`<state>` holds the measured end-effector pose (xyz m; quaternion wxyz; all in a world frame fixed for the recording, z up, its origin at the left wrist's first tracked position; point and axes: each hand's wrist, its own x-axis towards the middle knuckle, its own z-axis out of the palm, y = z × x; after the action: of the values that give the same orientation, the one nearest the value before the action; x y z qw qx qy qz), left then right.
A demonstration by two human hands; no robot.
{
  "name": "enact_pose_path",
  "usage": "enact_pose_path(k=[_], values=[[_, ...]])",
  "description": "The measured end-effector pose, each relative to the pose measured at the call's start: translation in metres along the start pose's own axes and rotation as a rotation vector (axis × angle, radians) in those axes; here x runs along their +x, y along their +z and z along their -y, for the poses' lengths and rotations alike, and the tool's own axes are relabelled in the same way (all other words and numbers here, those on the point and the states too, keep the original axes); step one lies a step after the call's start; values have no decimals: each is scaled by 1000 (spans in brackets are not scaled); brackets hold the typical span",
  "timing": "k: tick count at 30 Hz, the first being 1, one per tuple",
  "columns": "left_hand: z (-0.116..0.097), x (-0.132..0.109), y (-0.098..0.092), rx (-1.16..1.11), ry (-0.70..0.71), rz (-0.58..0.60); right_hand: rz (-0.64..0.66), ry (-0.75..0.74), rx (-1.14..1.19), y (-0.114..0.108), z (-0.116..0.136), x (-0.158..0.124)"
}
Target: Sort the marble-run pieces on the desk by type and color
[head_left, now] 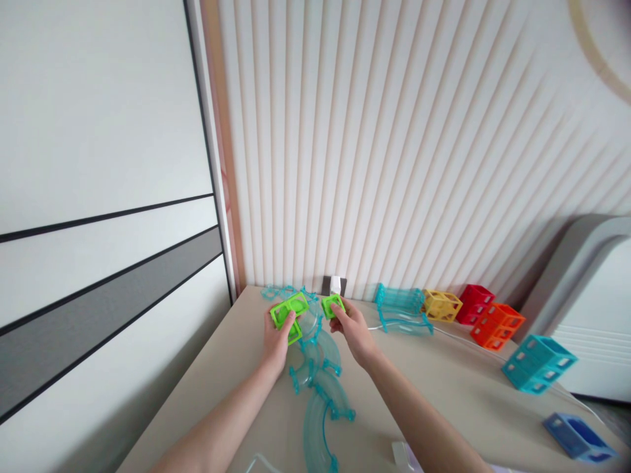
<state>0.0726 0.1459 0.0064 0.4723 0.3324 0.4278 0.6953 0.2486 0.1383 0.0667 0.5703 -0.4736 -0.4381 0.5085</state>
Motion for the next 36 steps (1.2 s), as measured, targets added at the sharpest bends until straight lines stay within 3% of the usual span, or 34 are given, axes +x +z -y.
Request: enact_pose_path(k=[4, 13, 21, 36], values=[[-5, 4, 0, 53, 85, -12, -27, -59, -34, -12, -3, -31], [-10, 1, -1, 131, 172, 106, -36, -88, -72, -37, -13, -87], [-9, 2, 1, 108, 87, 149, -42, -101, -108, -43, -22, -99], [-4, 14, 2, 14, 87, 58, 31, -129, -261, -44, -38, -103]])
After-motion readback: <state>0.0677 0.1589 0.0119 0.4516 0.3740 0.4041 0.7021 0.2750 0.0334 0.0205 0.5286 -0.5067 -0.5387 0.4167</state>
